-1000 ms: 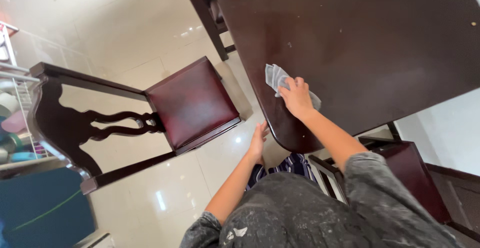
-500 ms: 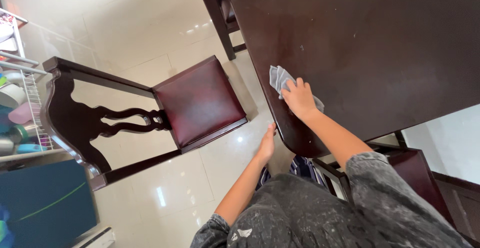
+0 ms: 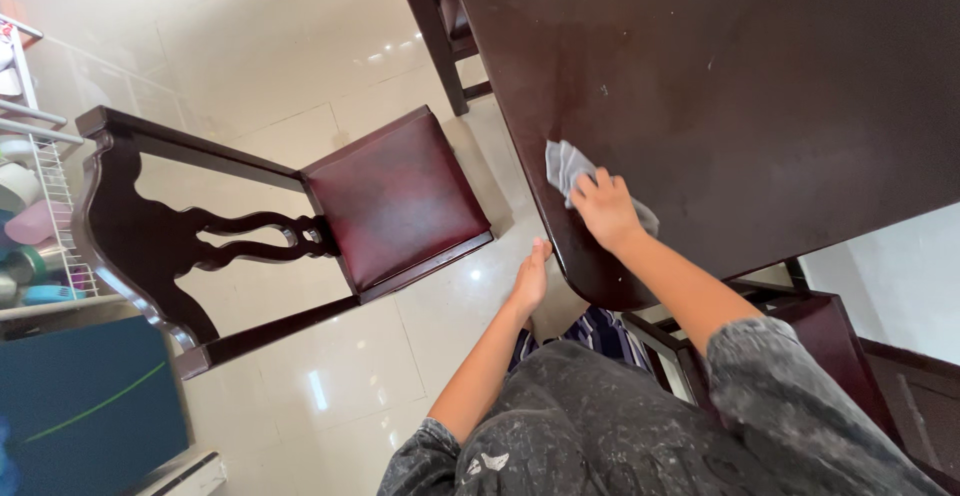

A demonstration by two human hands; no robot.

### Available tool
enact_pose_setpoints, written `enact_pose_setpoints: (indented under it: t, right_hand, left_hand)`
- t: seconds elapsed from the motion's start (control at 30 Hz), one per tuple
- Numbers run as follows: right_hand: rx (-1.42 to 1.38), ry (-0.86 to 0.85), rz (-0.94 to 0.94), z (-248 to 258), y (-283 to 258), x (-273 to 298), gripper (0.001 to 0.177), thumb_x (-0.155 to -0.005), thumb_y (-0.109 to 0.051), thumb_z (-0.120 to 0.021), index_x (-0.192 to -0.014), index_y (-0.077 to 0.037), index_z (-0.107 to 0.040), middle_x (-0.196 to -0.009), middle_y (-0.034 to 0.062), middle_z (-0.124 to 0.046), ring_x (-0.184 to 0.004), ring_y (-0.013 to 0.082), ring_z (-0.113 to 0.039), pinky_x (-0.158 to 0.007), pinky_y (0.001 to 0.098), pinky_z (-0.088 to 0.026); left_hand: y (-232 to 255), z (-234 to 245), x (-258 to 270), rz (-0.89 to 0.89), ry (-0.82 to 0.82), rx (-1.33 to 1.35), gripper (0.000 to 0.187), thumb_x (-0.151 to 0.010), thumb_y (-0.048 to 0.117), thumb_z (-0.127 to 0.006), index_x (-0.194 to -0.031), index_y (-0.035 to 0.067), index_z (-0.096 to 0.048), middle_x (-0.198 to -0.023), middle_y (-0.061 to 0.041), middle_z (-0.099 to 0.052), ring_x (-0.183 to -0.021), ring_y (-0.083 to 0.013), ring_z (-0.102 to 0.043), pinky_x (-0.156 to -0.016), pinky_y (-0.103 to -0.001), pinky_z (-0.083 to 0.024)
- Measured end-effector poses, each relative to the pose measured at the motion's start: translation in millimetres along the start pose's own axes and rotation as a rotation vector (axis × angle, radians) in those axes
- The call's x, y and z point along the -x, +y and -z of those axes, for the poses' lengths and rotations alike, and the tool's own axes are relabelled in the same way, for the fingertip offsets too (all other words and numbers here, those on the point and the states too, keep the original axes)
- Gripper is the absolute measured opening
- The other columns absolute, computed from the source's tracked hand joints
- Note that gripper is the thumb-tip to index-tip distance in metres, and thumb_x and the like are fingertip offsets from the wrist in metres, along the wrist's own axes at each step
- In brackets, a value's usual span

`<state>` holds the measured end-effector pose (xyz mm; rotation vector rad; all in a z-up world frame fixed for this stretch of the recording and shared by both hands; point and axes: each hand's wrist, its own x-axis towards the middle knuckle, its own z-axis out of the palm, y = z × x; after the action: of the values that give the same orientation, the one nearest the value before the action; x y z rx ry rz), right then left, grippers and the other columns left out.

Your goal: The person wipes a dark wooden dining table with a gray cloth, moving around the table to clean different sections. They briefly adjust a chair before resuming wiping the table surface.

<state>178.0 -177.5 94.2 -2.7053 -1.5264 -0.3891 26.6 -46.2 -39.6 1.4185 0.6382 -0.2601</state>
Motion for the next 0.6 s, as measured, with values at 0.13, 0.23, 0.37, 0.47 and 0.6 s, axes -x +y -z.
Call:
enact_pose_setpoints:
  t: [0.13,0.23,0.37,0.47,0.6]
  right_hand:
    - [-0.04,0.032,0.076,1.0,-4.8,6.3,0.015,-0.08,-0.017,-0.066,-0.093,-0.012,-0.068,-0.103,0.0033,-0.059,-0.099,0.0271,-0.056,-0.075,0.039,-0.046]
    - [-0.032,0.023,0.083,-0.6,0.5,6.2,0.014,-0.081,-0.017,-0.065,-0.094,-0.013,-0.069,-0.103,0.0025,-0.059,-0.1,0.0266,-0.056,-0.077,0.0394,-0.047]
    - [-0.003,-0.014,0.038,-7.5,4.0,1.0,0.017,-0.08,-0.017,-0.064,-0.097,-0.015,-0.069,-0.101,0.0012,-0.058,-0.101,0.0262,-0.057,-0.077,0.0388,-0.048]
    - [-0.003,-0.073,0.057,-12.7,2.8,2.4,0.015,-0.08,-0.017,-0.064,-0.094,-0.015,-0.068,-0.103,0.0006,-0.058,-0.103,0.0261,-0.057,-0.079,0.0386,-0.049]
    - [-0.012,-0.086,0.115,-19.1,8.1,4.7,0.016,-0.083,-0.02,-0.064,-0.096,-0.013,-0.069,-0.102,0.0019,-0.057,-0.101,0.026,-0.056,-0.074,0.038,-0.049]
  left_hand:
    - [-1.1,1.2,-1.0,-0.008,-0.005,-0.025,0.084,-0.106,0.057,-0.016,-0.143,-0.009,-0.051,-0.152,-0.023,-0.051,-0.148,-0.0312,-0.043,-0.123,-0.035,-0.026]
    - [7.2,0.4,-3.4,0.019,0.013,-0.126,0.084,-0.105,0.058,-0.015,-0.141,-0.007,-0.055,-0.148,-0.025,-0.054,-0.145,-0.0336,-0.046,-0.121,-0.037,-0.029]
    - [15.4,1.3,1.4,0.003,0.015,-0.212,0.085,-0.104,0.059,-0.012,-0.14,-0.004,-0.056,-0.146,-0.025,-0.055,-0.143,-0.0362,-0.046,-0.12,-0.039,-0.031]
    - [17.9,1.3,6.7,0.017,0.02,-0.271,0.085,-0.104,0.059,-0.011,-0.14,-0.003,-0.058,-0.145,-0.026,-0.056,-0.141,-0.0388,-0.047,-0.119,-0.04,-0.032]
    - [22.2,0.7,4.9,0.025,0.031,-0.271,0.084,-0.104,0.06,-0.013,-0.14,-0.002,-0.057,-0.146,-0.025,-0.055,-0.143,-0.0378,-0.045,-0.119,-0.04,-0.031]
